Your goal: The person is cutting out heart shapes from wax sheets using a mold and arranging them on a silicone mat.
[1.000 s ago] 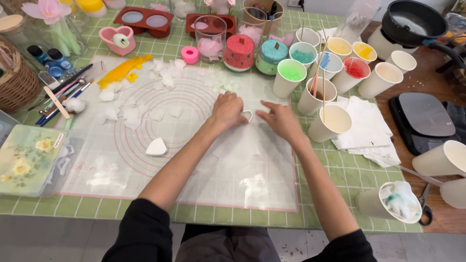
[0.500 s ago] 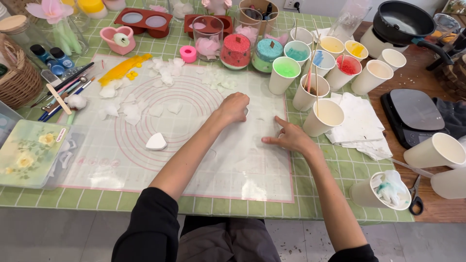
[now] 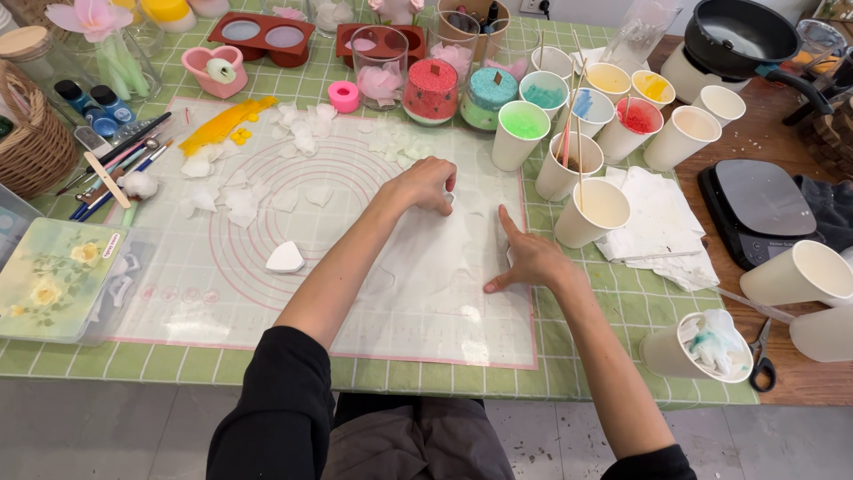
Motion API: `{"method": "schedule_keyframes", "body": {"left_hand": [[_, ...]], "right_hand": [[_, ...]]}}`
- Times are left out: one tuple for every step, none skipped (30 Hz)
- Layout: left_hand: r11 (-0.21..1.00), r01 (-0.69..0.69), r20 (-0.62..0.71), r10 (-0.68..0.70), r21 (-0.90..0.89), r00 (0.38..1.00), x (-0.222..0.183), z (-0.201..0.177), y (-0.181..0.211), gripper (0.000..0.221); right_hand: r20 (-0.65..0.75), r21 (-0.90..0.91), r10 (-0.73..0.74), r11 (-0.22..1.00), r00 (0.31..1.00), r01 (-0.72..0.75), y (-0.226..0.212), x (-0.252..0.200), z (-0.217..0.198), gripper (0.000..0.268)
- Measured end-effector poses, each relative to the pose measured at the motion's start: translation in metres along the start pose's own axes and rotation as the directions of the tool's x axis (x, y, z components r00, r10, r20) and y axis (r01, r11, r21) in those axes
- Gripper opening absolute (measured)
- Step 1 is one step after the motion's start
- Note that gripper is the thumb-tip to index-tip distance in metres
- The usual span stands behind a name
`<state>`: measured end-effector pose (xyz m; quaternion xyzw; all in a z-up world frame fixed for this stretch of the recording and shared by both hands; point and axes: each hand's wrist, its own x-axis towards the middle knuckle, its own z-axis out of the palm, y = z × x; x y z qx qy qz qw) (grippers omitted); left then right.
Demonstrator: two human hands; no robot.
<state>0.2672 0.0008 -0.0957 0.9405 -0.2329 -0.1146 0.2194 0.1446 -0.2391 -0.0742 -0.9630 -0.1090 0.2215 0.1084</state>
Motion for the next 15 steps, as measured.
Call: {"method": "schedule_keyframes", "body": {"left_hand": [[1.0,0.0,0.001,0.0,0.0,1.0,-0.001,-0.002,0.0,0.046],[1.0,0.006,0.011,-0.005,-0.013,1.0,-0.001,-0.005,0.001,0.045],[1.0,0.011,0.022,-0.01,-0.026,1.0,-0.002,-0.007,0.001,0.044],[1.0,0.011,0.022,-0.01,-0.026,1.0,-0.001,-0.007,0.0,0.044],[0.999,0.005,0.012,-0.004,-0.039,1.0,-0.001,-0.006,-0.002,0.043],[0.999,-0.002,0.002,0.002,-0.05,1.0,0.0,-0.006,-0.004,0.042],[0.999,-0.002,0.002,0.002,-0.05,1.0,0.0,-0.009,-0.005,0.042],[0.995,0.026,0.02,-0.024,-0.099,1.0,-0.001,-0.012,-0.006,0.042],[0.987,0.055,0.039,-0.05,-0.148,0.998,-0.001,-0.015,-0.007,0.042],[0.988,0.053,0.038,-0.048,-0.147,0.998,0.002,-0.016,-0.012,0.042],[0.974,0.061,0.058,-0.05,-0.217,0.997,0.005,-0.017,-0.018,0.042],[0.956,0.071,0.078,-0.051,-0.285,0.996,0.007,-0.018,-0.023,0.043],[0.956,0.069,0.077,-0.049,-0.284,0.996,0.006,-0.018,-0.026,0.043],[0.916,0.087,0.111,-0.047,-0.392,0.993,0.005,-0.019,-0.028,0.041],[0.863,0.107,0.144,-0.04,-0.493,0.989,0.004,-0.019,-0.031,0.039]], "right_hand": [[0.001,0.0,0.0,1.0,1.0,0.0,0.0,0.0,0.0,0.164],[0.006,-0.007,0.002,1.0,1.0,-0.002,-0.001,0.0,-0.001,0.163],[0.011,-0.014,0.004,1.0,1.0,-0.004,-0.002,0.0,-0.001,0.163],[0.011,-0.014,0.004,1.0,1.0,-0.004,-0.003,-0.001,-0.002,0.163],[0.019,-0.022,0.007,1.0,1.0,-0.006,-0.004,-0.002,-0.002,0.164],[0.025,-0.029,0.009,1.0,1.0,-0.009,-0.005,-0.002,-0.003,0.164],[0.025,-0.029,0.009,1.0,1.0,-0.009,-0.003,0.0,-0.001,0.164],[0.024,-0.033,0.004,0.999,1.0,-0.004,-0.001,0.001,0.0,0.164],[0.022,-0.037,-0.001,0.999,1.0,0.001,0.001,0.003,0.002,0.165],[0.02,-0.038,0.001,0.999,1.0,0.0,0.0,0.003,0.002,0.165],[0.023,-0.032,0.002,0.999,1.0,-0.002,0.0,0.002,0.001,0.164],[0.026,-0.027,0.004,1.0,1.0,-0.003,-0.001,0.002,0.001,0.164],[0.023,-0.027,0.005,1.0,1.0,-0.004,0.0,0.004,0.002,0.164],[0.024,-0.019,0.0,1.0,1.0,0.001,0.002,0.005,0.003,0.164],[0.024,-0.012,-0.005,1.0,1.0,0.005,0.004,0.007,0.004,0.164]]}}
